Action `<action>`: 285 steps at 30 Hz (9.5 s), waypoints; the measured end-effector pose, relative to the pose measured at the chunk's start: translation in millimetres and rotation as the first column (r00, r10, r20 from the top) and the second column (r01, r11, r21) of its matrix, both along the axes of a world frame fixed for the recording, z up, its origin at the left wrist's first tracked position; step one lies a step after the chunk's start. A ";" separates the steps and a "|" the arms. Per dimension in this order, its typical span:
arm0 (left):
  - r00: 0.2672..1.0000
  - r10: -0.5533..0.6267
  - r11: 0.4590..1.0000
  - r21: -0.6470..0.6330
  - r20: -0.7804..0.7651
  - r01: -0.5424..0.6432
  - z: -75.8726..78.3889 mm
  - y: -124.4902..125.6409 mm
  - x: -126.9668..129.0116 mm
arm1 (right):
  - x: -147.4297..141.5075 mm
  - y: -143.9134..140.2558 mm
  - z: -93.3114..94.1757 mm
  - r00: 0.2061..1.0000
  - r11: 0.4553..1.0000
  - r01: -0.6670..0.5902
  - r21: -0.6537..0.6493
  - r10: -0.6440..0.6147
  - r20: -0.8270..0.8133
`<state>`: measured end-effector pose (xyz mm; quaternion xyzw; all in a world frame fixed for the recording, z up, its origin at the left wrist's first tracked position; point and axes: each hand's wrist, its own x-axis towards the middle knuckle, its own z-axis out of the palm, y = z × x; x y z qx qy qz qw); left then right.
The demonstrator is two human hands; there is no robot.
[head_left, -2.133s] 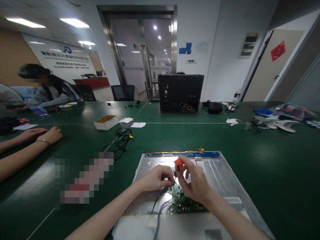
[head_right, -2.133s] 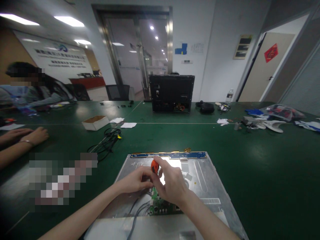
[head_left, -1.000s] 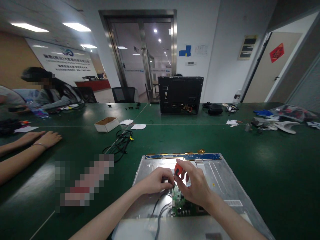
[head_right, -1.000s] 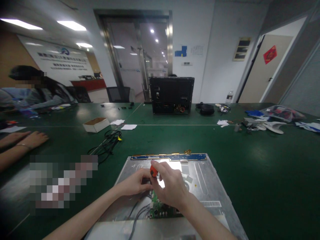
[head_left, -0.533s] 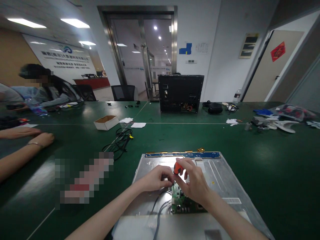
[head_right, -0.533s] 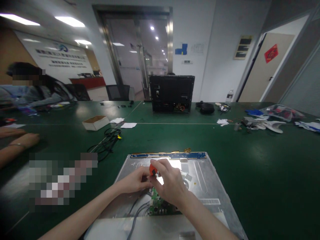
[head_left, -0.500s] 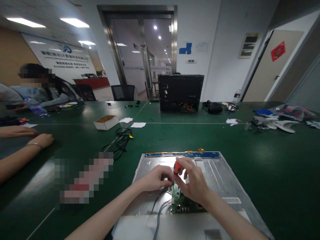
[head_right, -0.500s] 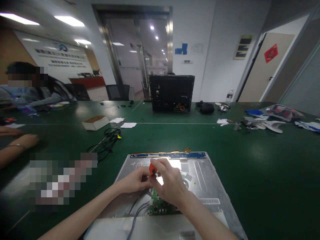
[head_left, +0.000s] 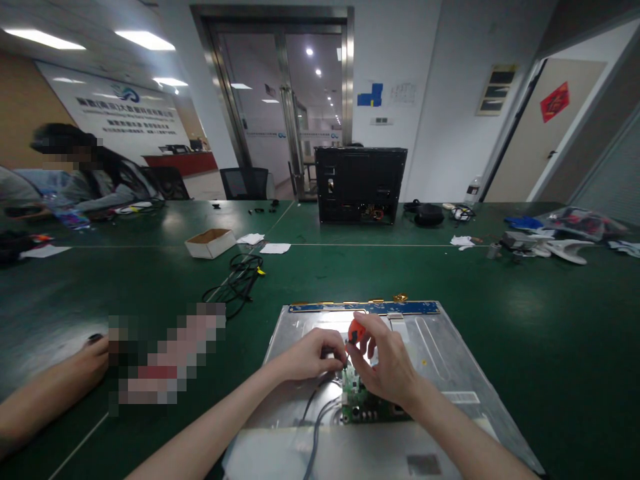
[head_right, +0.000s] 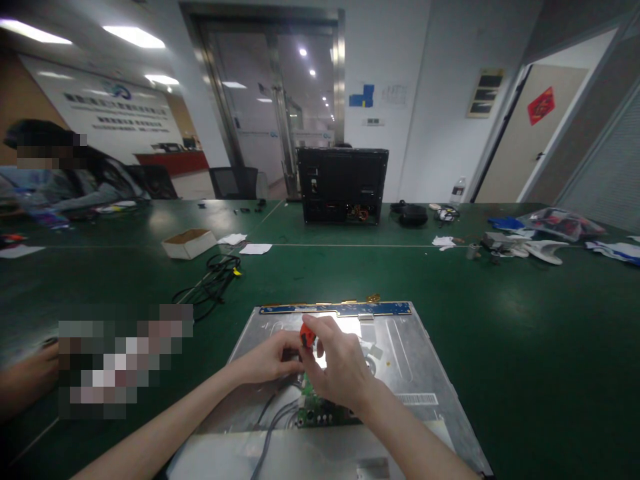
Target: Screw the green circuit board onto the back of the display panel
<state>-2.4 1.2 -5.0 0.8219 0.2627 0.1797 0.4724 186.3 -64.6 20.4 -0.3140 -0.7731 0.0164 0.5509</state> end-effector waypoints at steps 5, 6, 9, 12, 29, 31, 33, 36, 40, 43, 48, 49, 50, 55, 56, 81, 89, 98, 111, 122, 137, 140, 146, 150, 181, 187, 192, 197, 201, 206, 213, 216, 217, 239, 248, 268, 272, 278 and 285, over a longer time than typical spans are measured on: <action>1.000 -0.015 1.000 0.013 0.006 0.015 0.9 0.5 0.4 | 0.5 2.2 -0.1 1.000 1.000 0.003 0.010 -0.003 0.010; 1.000 -0.015 1.000 0.010 0.007 0.015 0.8 0.8 0.4 | 0.9 2.9 -0.7 1.000 1.000 0.003 0.011 -0.003 0.017; 1.000 -0.004 1.000 0.014 0.012 0.004 0.2 1.6 0.0 | 2.0 4.2 -2.4 0.999 1.000 0.000 0.006 -0.001 0.036; 1.000 -0.012 0.999 0.041 -0.001 0.012 0.2 2.2 -0.2 | 2.8 3.5 -2.3 0.999 1.000 -0.019 -0.016 0.020 0.037; 1.000 -0.004 0.999 0.053 0.003 0.004 4.0 -0.9 0.0 | 1.2 3.1 -2.2 1.000 1.000 0.008 0.003 -0.008 0.021; 1.000 -0.001 0.999 0.051 0.023 0.000 4.9 -1.1 0.1 | 1.6 3.7 -2.5 1.000 1.000 -0.007 0.011 0.006 0.029; 0.999 0.000 0.999 0.046 0.033 -0.002 4.9 -1.0 0.2 | 2.0 4.0 -2.8 0.999 1.000 -0.014 0.015 0.014 0.042; 1.000 0.000 0.999 0.035 0.024 -0.001 3.3 -0.9 0.4 | 2.6 3.1 -2.2 0.999 1.000 -0.020 0.006 0.020 0.050; 0.999 -0.004 1.000 -0.007 0.033 0.005 1.9 -1.4 1.1 | 3.5 0.7 0.1 0.997 0.997 -0.074 -0.022 0.074 0.033; 1.000 0.001 1.000 -0.001 0.028 -0.001 3.5 -2.2 1.5 | 4.2 0.1 0.9 0.996 0.996 -0.087 -0.027 0.088 0.025; 1.000 0.014 1.000 -0.015 0.017 -0.014 4.3 -2.9 1.5 | 4.0 1.5 -0.6 0.998 0.998 -0.056 -0.021 0.057 0.034; 1.000 0.016 1.000 -0.019 0.016 -0.015 3.9 -2.8 1.5 | 3.7 1.7 -0.9 0.998 0.999 -0.046 -0.018 0.047 0.036; 1.000 0.018 1.000 -0.016 0.012 -0.017 3.6 -2.6 1.5 | 3.4 1.9 -1.2 0.999 0.999 -0.033 -0.013 0.034 0.038; 1.000 0.010 1.000 0.019 0.003 -0.010 4.1 -1.4 1.2 | 2.5 2.3 -1.7 0.999 1.000 -0.001 -0.005 0.001 0.040; 1.000 0.007 1.000 0.021 0.002 -0.007 4.5 -1.3 1.0 | 2.6 2.4 -1.8 0.999 1.000 -0.003 -0.008 0.003 0.040; 1.000 0.014 0.999 0.040 -0.023 -0.013 7.9 -2.5 1.0 | 7.1 6.7 5.7 1.000 0.998 0.026 -0.050 -0.026 -0.011; 0.999 0.046 0.998 0.034 0.000 -0.046 11.5 -5.6 3.1 | 9.7 8.2 55.8 0.888 0.937 0.236 -0.258 -0.099 0.449; 0.998 0.067 0.998 0.012 0.016 -0.067 1.0 -1.4 1.9 | -3.8 2.5 108.9 0.659 0.864 0.413 -0.288 -0.065 0.749; 0.999 0.052 0.996 0.068 0.014 -0.053 8.0 -4.7 1.8 | 3.8 13.4 102.7 0.662 0.865 0.402 -0.299 -0.049 0.748; 0.999 0.048 0.997 0.055 -0.001 -0.047 8.8 -4.8 0.9 | 5.7 14.4 104.3 0.661 0.872 0.371 -0.320 -0.005 0.750; 0.999 0.026 1.000 0.017 0.035 -0.027 2.5 -1.4 0.6 | 2.4 12.9 103.6 0.693 0.853 0.361 -0.376 0.024 0.721; 0.999 0.031 0.999 0.041 0.024 -0.032 4.0 -1.8 1.1 | 1.9 11.7 104.2 0.706 0.848 0.332 -0.413 0.067 0.705; 1.000 0.016 0.999 0.041 0.015 -0.016 2.1 -0.3 1.7 | 5.1 9.4 106.1 0.723 0.861 0.263 -0.436 0.124 0.680; 1.000 0.031 0.999 0.012 -0.003 -0.031 3.8 -2.5 1.6 | 5.3 9.7 108.4 0.687 0.865 0.318 -0.389 0.073 0.723; 1.000 0.007 0.999 0.031 0.025 -0.008 6.3 -2.3 2.2 | 7.4 8.1 112.5 0.610 0.858 0.399 -0.324 0.016 0.792; 1.000 0.015 1.000 0.019 0.026 -0.015 -0.2 1.4 1.2 | 9.3 7.4 112.9 0.665 0.888 0.264 -0.376 0.114 0.738; 0.999 0.028 0.999 -0.018 0.043 -0.027 0.5 -0.6 1.9 | 6.4 7.6 111.6 0.652 0.887 0.289 -0.360 0.093 0.752; 1.000 0.021 0.999 -0.032 0.010 -0.020 1.5 -0.7 2.0 | 3.5 9.1 111.1 0.623 0.881 0.338 -0.333 0.056 0.780; 1.000 0.010 1.000 0.006 -0.002 -0.010 0.1 1.5 1.0 | 4.9 7.4 112.3 0.663 0.871 0.308 -0.382 0.092 0.743; 1.000 0.018 0.998 0.053 0.016 -0.019 0.5 1.4 1.2 | 8.1 3.1 114.3 0.691 0.880 0.207 -0.427 0.178 0.701; 0.999 0.020 1.000 -0.012 0.028 -0.020 2.4 -1.9 1.8 | 4.4 6.6 111.5 0.623 0.866 0.372 -0.335 0.035 0.781; 1.000 0.015 1.000 0.002 0.017 -0.015 4.3 -2.1 1.8 | 3.7 7.6 111.8 0.591 0.863 0.405 -0.303 0.005 0.806; 1.000 0.016 1.000 0.007 0.014 -0.016 4.6 -1.9 1.8 | 3.5 7.3 112.3 0.587 0.861 0.408 -0.304 0.008 0.810; 0.999 0.041 0.999 0.016 0.019 -0.041 2.0 -2.2 1.8 | 3.7 5.0 114.5 0.590 0.867 0.364 -0.340 0.067 0.804; 0.999 0.028 0.999 0.026 0.016 -0.028 0.3 -0.8 1.3 | 10.7 1.7 118.1 0.622 0.883 0.297 -0.363 0.110 0.776; 0.999 0.001 1.000 0.029 0.033 -0.002 4.8 -1.5 1.7 | 9.4 5.1 116.9 0.591 0.846 0.401 -0.351 0.053 0.805; 0.999 -0.010 1.000 0.027 0.043 0.009 3.9 -1.0 1.7 | 8.9 4.5 116.0 0.600 0.865 0.354 -0.355 0.081 0.796; 1.000 0.016 0.997 0.080 0.004 -0.016 -1.0 0.4 0.1 | 9.4 -1.3 116.4 0.639 0.889 0.241 -0.390 0.157 0.753; 0.999 0.012 0.999 0.039 0.050 -0.014 5.3 -1.5 2.6 | 6.4 -0.8 118.6 0.616 0.865 0.336 -0.374 0.099 0.782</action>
